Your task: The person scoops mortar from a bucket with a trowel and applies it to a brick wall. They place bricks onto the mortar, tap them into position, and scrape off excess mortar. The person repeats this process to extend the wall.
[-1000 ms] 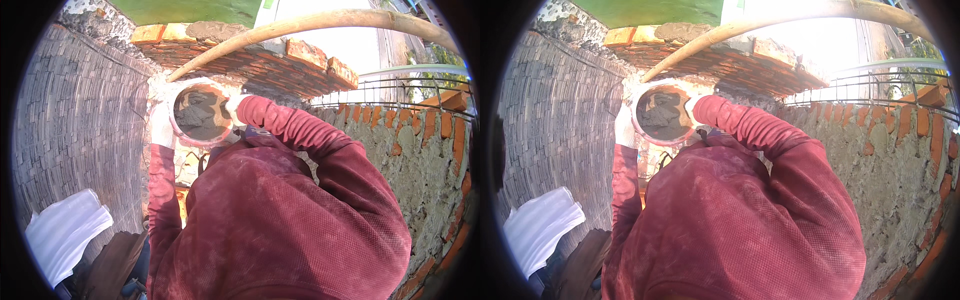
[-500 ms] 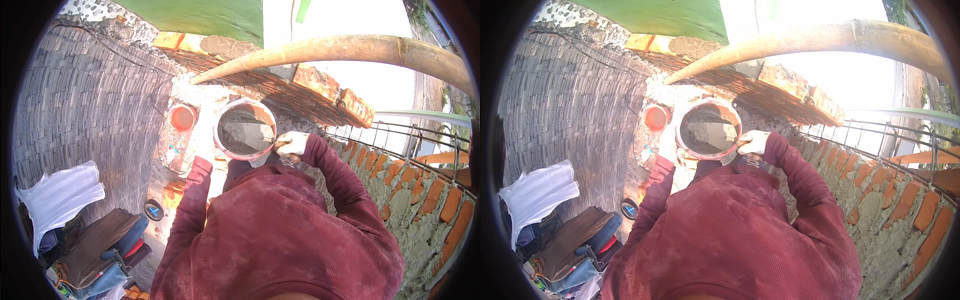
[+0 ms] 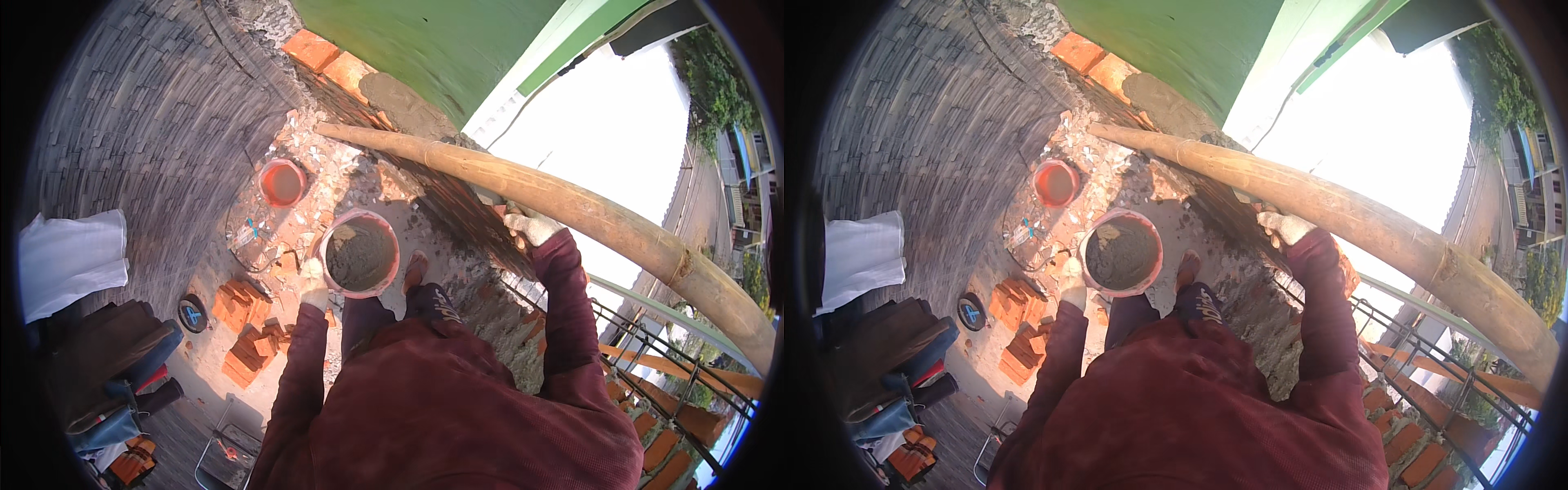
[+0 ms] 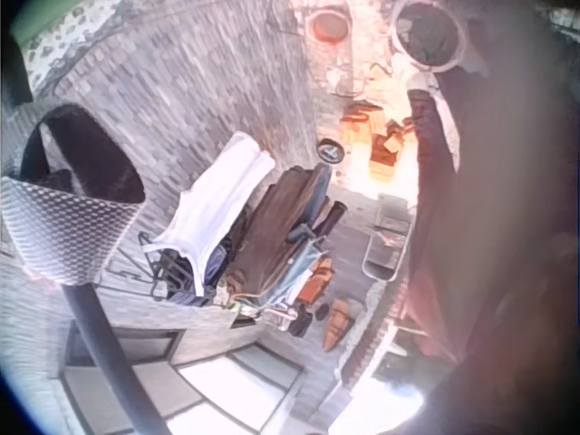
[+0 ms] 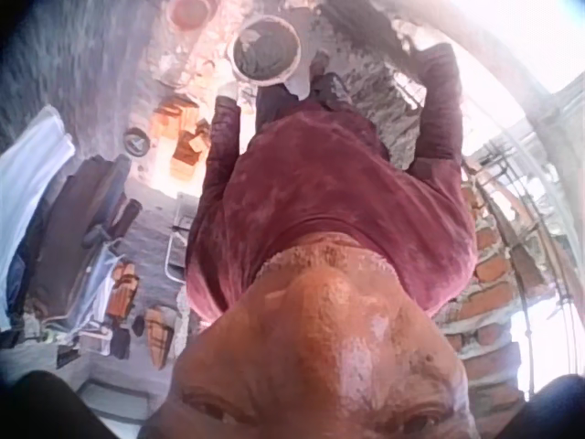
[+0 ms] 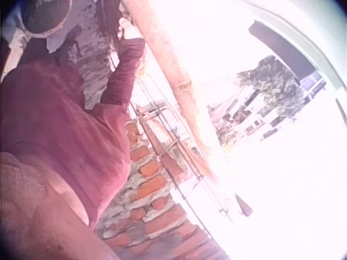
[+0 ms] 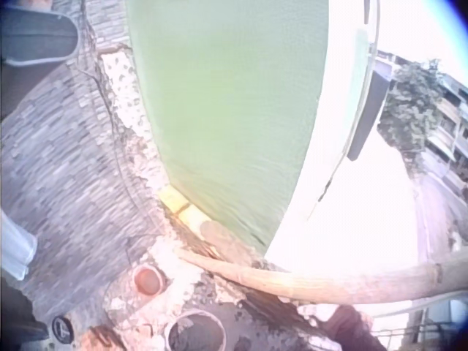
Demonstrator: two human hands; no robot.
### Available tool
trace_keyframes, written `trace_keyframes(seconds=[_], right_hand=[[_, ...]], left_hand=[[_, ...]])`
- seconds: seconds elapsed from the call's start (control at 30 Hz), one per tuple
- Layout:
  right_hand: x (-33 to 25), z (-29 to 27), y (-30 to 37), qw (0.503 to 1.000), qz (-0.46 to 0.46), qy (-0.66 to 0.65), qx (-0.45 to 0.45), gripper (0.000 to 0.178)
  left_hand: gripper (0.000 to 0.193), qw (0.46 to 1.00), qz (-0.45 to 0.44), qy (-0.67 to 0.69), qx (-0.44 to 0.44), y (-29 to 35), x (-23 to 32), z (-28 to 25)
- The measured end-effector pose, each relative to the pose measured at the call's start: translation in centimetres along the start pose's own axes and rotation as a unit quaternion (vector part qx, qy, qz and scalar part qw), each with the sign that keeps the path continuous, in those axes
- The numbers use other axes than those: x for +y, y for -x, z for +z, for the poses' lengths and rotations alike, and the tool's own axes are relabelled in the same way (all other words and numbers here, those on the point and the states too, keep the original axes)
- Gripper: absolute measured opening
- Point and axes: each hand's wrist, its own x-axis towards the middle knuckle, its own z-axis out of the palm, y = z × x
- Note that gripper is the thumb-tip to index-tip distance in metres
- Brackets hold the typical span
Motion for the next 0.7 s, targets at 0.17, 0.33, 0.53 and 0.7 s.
trace_keyframes(seconds=[0.17,0.33,0.53,0.7], right_hand=[[-0.4,2.7,-10.2,0.977,-0.19,-0.066,0.065,0.04],[1.7,4.3,-17.0,0.991,-0.126,0.038,-0.003,0.038],[2.4,2.1,-26.3,0.902,-0.118,0.39,-0.146,0.045],[-2.5,3.6,-21.4,0.743,-0.244,0.601,-0.167,0.049]], left_hand=[[0.053,0.987,-0.129,0.087,0.042,1.9,3.1,-3.2],[0.058,0.973,-0.131,0.137,0.133,4.2,1.6,-5.8],[0.067,0.952,-0.236,0.137,0.135,4.3,6.4,-4.9],[0.049,0.956,-0.18,0.173,0.152,5.8,2.1,-6.7]])
